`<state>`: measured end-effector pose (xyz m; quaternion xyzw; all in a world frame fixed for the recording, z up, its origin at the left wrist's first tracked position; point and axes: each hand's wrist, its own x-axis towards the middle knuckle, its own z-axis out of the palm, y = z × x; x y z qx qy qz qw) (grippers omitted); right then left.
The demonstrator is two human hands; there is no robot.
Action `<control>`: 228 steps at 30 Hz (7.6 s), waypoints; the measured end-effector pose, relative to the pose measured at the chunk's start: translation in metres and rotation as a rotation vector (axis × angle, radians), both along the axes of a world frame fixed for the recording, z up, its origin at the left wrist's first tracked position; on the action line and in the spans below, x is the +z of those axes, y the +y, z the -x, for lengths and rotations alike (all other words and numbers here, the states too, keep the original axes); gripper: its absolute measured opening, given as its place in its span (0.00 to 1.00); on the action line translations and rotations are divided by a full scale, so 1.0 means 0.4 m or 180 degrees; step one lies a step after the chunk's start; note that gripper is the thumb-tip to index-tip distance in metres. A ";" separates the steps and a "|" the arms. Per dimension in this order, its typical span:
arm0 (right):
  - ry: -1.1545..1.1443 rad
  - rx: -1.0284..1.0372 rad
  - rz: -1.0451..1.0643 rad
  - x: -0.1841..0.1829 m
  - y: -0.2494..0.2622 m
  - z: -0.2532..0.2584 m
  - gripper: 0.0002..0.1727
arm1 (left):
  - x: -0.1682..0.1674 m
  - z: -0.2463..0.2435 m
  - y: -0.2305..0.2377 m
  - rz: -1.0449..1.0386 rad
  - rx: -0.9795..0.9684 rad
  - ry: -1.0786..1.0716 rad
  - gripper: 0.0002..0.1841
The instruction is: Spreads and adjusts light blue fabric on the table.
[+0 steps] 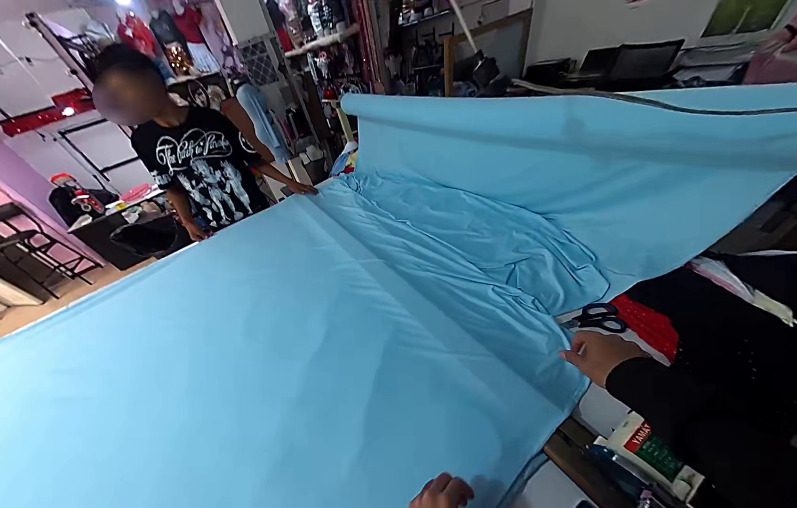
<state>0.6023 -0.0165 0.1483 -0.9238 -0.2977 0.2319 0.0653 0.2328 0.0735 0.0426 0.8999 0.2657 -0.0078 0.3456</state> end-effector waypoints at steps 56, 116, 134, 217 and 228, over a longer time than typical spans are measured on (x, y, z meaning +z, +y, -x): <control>0.0831 0.1118 -0.0922 -0.361 -0.088 0.556 0.17 | 0.017 -0.260 -0.007 -0.0250 -0.0360 -0.0036 0.12; 0.1520 0.0268 -0.1452 -0.370 -0.169 0.541 0.23 | 0.050 -0.227 0.025 0.0205 0.0200 0.0267 0.16; 0.2269 -0.1768 -0.2464 -0.390 -0.124 0.534 0.18 | 0.031 -0.221 0.023 0.0261 0.0020 0.0120 0.20; 0.2129 0.0629 -0.1007 -0.227 -0.371 0.595 0.38 | -0.142 -0.146 -0.018 0.0265 -0.0251 -0.0723 0.16; 0.0984 0.0322 -0.1457 -0.258 -0.097 0.536 0.39 | -0.048 -0.038 -0.084 0.1032 -0.0978 0.0601 0.18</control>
